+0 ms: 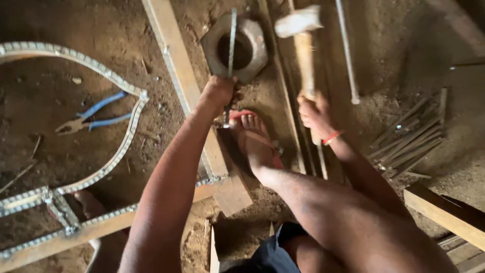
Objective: The person repeatedly hammers a curved metal strip onto a wooden frame using a hammer. They adjust the strip's position and strike it multiple times to secure it in place.
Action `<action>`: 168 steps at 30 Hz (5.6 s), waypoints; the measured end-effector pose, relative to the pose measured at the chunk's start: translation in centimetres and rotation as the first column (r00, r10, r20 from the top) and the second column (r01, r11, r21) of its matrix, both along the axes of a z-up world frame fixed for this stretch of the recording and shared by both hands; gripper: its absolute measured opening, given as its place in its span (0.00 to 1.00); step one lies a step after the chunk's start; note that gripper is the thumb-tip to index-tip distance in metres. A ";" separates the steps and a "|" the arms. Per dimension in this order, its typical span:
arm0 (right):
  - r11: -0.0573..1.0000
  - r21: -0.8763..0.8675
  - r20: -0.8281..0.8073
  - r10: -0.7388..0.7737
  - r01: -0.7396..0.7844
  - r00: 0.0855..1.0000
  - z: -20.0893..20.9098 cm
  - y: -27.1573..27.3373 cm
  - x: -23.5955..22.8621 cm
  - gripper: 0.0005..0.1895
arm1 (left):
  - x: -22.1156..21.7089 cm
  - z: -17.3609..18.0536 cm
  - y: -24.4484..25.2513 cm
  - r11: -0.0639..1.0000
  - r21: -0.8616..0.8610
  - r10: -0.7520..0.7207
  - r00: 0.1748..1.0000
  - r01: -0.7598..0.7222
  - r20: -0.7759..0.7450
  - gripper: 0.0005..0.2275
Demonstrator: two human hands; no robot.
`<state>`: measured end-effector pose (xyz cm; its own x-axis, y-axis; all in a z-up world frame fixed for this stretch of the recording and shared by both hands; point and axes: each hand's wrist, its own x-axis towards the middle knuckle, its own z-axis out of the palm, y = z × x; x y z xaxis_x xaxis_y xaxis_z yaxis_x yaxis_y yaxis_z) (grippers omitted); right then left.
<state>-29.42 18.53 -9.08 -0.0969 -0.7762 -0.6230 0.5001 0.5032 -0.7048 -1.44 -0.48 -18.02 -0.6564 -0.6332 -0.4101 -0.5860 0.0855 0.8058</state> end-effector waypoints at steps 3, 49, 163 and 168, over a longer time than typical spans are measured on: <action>0.989 0.149 -0.329 0.048 0.002 0.943 1.0 3.1 0.2 0.06 | -0.1 4.6 1.1 0.479 0.810 0.601 0.799 -0.337 -0.022 0.03; 0.977 0.215 -0.455 0.101 -0.001 0.885 2.8 4.2 0.7 0.10 | 34.0 18.0 5.2 0.892 -0.119 0.451 0.873 -0.436 0.183 0.11; 0.975 0.221 -0.439 0.091 0.009 0.894 2.6 4.1 0.6 0.10 | 33.5 18.1 1.3 0.981 -0.172 0.152 0.899 -0.087 0.411 0.10; 0.971 0.238 -0.430 0.112 -0.007 0.896 2.5 4.2 0.4 0.10 | 33.5 18.1 1.5 0.975 -0.210 0.151 0.920 -0.077 0.362 0.08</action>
<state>-28.97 22.75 -6.56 -0.3580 -0.6338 -0.6856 0.1310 0.6929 -0.7090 32.10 0.97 0.09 -0.3970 -0.7840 -0.4772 -0.8557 0.1281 0.5014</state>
